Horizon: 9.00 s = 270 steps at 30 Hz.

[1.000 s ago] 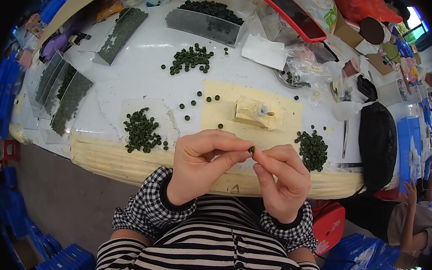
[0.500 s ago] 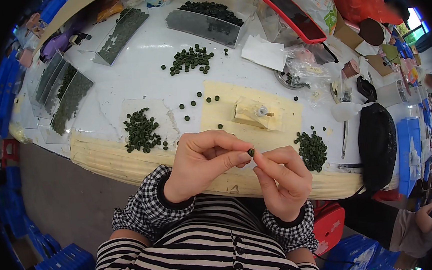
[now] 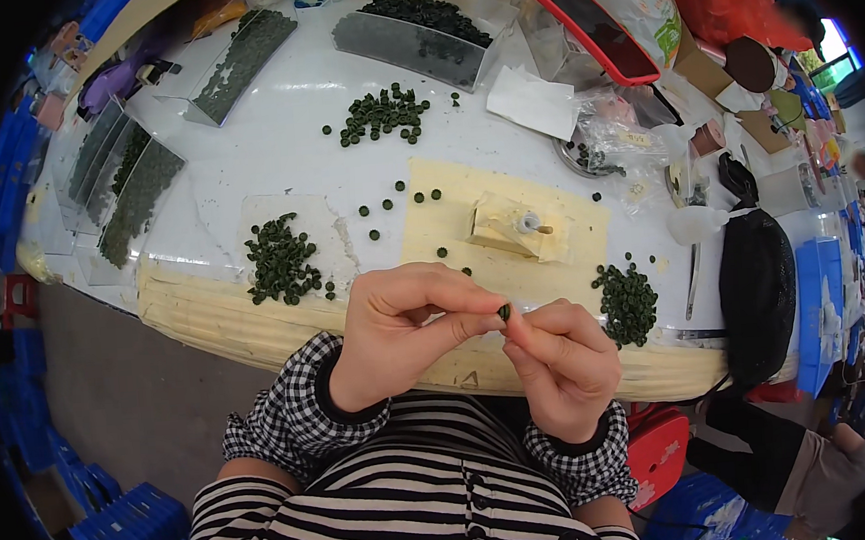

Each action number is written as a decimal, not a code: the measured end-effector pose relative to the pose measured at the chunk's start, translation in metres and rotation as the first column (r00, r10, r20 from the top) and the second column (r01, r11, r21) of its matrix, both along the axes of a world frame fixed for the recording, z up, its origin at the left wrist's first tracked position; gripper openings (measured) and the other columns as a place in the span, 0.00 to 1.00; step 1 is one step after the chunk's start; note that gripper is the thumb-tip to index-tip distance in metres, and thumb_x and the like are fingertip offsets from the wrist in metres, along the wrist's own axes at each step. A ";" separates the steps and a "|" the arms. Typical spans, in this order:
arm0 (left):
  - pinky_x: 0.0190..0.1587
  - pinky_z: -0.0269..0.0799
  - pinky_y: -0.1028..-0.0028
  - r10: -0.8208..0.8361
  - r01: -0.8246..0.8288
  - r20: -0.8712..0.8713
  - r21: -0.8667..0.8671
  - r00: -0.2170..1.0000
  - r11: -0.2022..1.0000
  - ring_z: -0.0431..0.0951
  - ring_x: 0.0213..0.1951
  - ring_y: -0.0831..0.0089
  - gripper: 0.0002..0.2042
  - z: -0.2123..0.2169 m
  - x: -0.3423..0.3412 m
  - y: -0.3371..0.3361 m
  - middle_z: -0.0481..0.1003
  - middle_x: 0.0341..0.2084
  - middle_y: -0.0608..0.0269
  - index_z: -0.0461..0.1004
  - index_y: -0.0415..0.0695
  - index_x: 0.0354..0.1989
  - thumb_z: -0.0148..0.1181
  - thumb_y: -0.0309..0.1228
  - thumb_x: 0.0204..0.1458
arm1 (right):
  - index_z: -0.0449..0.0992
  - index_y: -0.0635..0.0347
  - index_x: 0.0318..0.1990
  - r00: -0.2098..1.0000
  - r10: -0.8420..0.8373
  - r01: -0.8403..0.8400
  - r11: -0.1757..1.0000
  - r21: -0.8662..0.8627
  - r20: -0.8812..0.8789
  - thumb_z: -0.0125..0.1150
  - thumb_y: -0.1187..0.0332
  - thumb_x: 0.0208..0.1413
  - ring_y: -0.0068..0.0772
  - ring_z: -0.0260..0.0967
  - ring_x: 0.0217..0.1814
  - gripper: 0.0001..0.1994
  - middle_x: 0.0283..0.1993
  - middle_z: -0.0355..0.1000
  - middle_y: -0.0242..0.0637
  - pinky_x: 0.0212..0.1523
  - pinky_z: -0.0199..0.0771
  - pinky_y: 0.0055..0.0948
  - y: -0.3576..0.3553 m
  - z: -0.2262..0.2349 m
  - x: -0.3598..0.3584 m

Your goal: Sorting and arranging small green toy components on a workbench in a factory setting.

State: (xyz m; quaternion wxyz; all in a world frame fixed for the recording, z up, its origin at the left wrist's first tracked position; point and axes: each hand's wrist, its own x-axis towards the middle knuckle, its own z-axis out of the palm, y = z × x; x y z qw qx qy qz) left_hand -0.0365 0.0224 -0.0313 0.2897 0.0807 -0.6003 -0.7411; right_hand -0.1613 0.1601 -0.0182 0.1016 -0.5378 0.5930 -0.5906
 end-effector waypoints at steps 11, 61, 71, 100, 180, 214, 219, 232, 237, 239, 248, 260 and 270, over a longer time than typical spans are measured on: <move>0.40 0.75 0.80 -0.027 0.027 0.000 -0.075 1.000 0.997 0.79 0.37 0.76 0.09 0.000 0.000 -0.001 0.79 0.34 0.57 0.80 0.36 0.40 0.63 0.15 0.50 | 0.81 0.64 0.45 0.998 -0.009 0.009 1.000 -0.002 -0.057 0.65 0.86 0.45 0.29 0.67 0.30 0.17 0.33 0.73 0.36 0.32 0.66 0.23 0.003 0.000 -0.003; 0.40 0.75 0.81 -0.022 0.020 0.026 0.068 0.999 0.997 0.78 0.37 0.78 0.09 0.001 0.001 0.005 0.78 0.34 0.58 0.80 0.37 0.41 0.62 0.15 0.51 | 0.82 0.62 0.44 0.980 -0.007 -0.003 0.999 -0.049 -0.201 0.68 0.84 0.42 0.29 0.70 0.30 0.18 0.33 0.75 0.34 0.29 0.70 0.24 -0.002 -0.005 -0.011; 0.42 0.77 0.78 -0.097 0.097 -0.012 0.264 0.995 0.960 0.79 0.38 0.76 0.09 -0.003 -0.001 0.000 0.79 0.39 0.56 0.77 0.35 0.45 0.59 0.19 0.56 | 0.81 0.62 0.45 0.964 -0.127 0.128 0.992 -0.008 -0.232 0.68 0.84 0.43 0.30 0.70 0.31 0.18 0.34 0.74 0.37 0.30 0.71 0.24 -0.005 0.010 -0.010; 0.53 0.76 0.76 -0.236 0.364 -0.278 0.753 0.931 0.549 0.77 0.50 0.68 0.11 -0.012 -0.003 -0.003 0.74 0.51 0.52 0.73 0.38 0.52 0.52 0.25 0.62 | 0.71 0.66 0.40 0.981 -0.080 0.105 0.985 -0.138 0.174 0.56 0.75 0.61 0.30 0.71 0.41 0.04 0.39 0.75 0.41 0.45 0.69 0.26 -0.027 0.025 -0.008; 0.32 0.70 0.70 0.388 0.124 0.275 -0.920 0.880 0.371 0.71 0.30 0.65 0.09 0.023 0.018 -0.014 0.71 0.26 0.63 0.78 0.39 0.35 0.63 0.19 0.42 | 0.78 0.66 0.35 0.694 -0.386 0.622 0.746 0.236 -0.608 0.63 0.79 0.50 0.39 0.65 0.35 0.05 0.31 0.71 0.40 0.37 0.65 0.32 0.030 0.009 -0.050; 0.32 0.68 0.68 0.400 0.131 0.345 -0.871 0.849 0.474 0.70 0.29 0.62 0.08 0.034 0.031 -0.026 0.69 0.26 0.61 0.73 0.41 0.26 0.66 0.29 0.46 | 0.78 0.64 0.36 0.858 -0.340 0.434 0.880 0.190 -0.385 0.64 0.82 0.48 0.38 0.70 0.30 0.07 0.30 0.74 0.40 0.33 0.70 0.30 0.019 -0.003 -0.021; 0.31 0.72 0.77 0.280 -0.017 0.345 -0.604 0.896 0.797 0.76 0.27 0.72 0.03 0.036 0.029 -0.018 0.75 0.31 0.60 0.75 0.37 0.32 0.62 0.23 0.53 | 0.77 0.69 0.39 0.937 -0.320 0.271 0.919 0.285 0.139 0.60 0.80 0.55 0.28 0.75 0.34 0.05 0.34 0.77 0.41 0.39 0.73 0.24 0.024 -0.004 -0.014; 0.38 0.77 0.79 -0.199 0.135 0.080 0.491 0.977 0.861 0.80 0.35 0.74 0.12 0.012 0.005 0.007 0.79 0.35 0.55 0.73 0.35 0.49 0.57 0.28 0.60 | 0.74 0.69 0.45 0.589 0.033 -0.091 0.996 0.025 0.808 0.57 0.78 0.60 0.28 0.76 0.42 0.08 0.40 0.78 0.42 0.47 0.75 0.26 0.010 -0.008 -0.004; 0.44 0.79 0.77 -0.196 0.116 0.078 0.574 0.977 0.810 0.81 0.40 0.71 0.12 0.016 0.002 0.010 0.79 0.39 0.53 0.72 0.36 0.51 0.54 0.26 0.61 | 0.75 0.68 0.44 0.537 0.045 -0.099 0.995 0.010 0.843 0.58 0.77 0.59 0.27 0.75 0.41 0.07 0.41 0.78 0.40 0.47 0.75 0.26 0.009 -0.008 -0.004; 0.45 0.79 0.77 -0.208 0.132 0.072 0.568 0.975 0.812 0.81 0.41 0.70 0.12 0.013 0.002 0.009 0.79 0.39 0.53 0.72 0.36 0.52 0.53 0.25 0.62 | 0.74 0.68 0.44 0.546 0.064 -0.100 0.995 -0.011 0.835 0.58 0.77 0.59 0.27 0.75 0.42 0.07 0.41 0.78 0.41 0.47 0.75 0.26 0.008 -0.009 -0.004; 0.47 0.77 0.76 -0.220 0.154 0.062 0.535 0.974 0.831 0.80 0.43 0.71 0.12 0.007 0.004 0.009 0.78 0.42 0.53 0.72 0.36 0.52 0.53 0.25 0.62 | 0.73 0.70 0.41 0.714 0.027 -0.014 1.000 -0.024 0.700 0.59 0.83 0.55 0.26 0.74 0.43 0.07 0.41 0.76 0.41 0.49 0.73 0.26 0.005 0.001 0.000; 0.45 0.78 0.75 -0.066 0.045 0.034 0.425 0.997 0.904 0.80 0.42 0.70 0.10 0.004 0.004 0.016 0.78 0.41 0.52 0.74 0.34 0.48 0.55 0.19 0.58 | 0.77 0.71 0.42 0.832 -0.093 0.036 0.993 0.114 0.547 0.61 0.84 0.54 0.26 0.72 0.44 0.08 0.40 0.75 0.40 0.48 0.71 0.23 0.004 0.004 0.006; 0.45 0.76 0.78 0.036 -0.035 -0.014 0.068 0.999 0.997 0.79 0.42 0.73 0.11 0.005 0.002 0.019 0.78 0.38 0.55 0.78 0.35 0.45 0.59 0.14 0.53 | 0.78 0.69 0.38 0.825 -0.095 0.034 0.992 0.119 0.557 0.63 0.83 0.52 0.26 0.71 0.41 0.06 0.38 0.75 0.38 0.44 0.71 0.22 0.001 0.002 0.006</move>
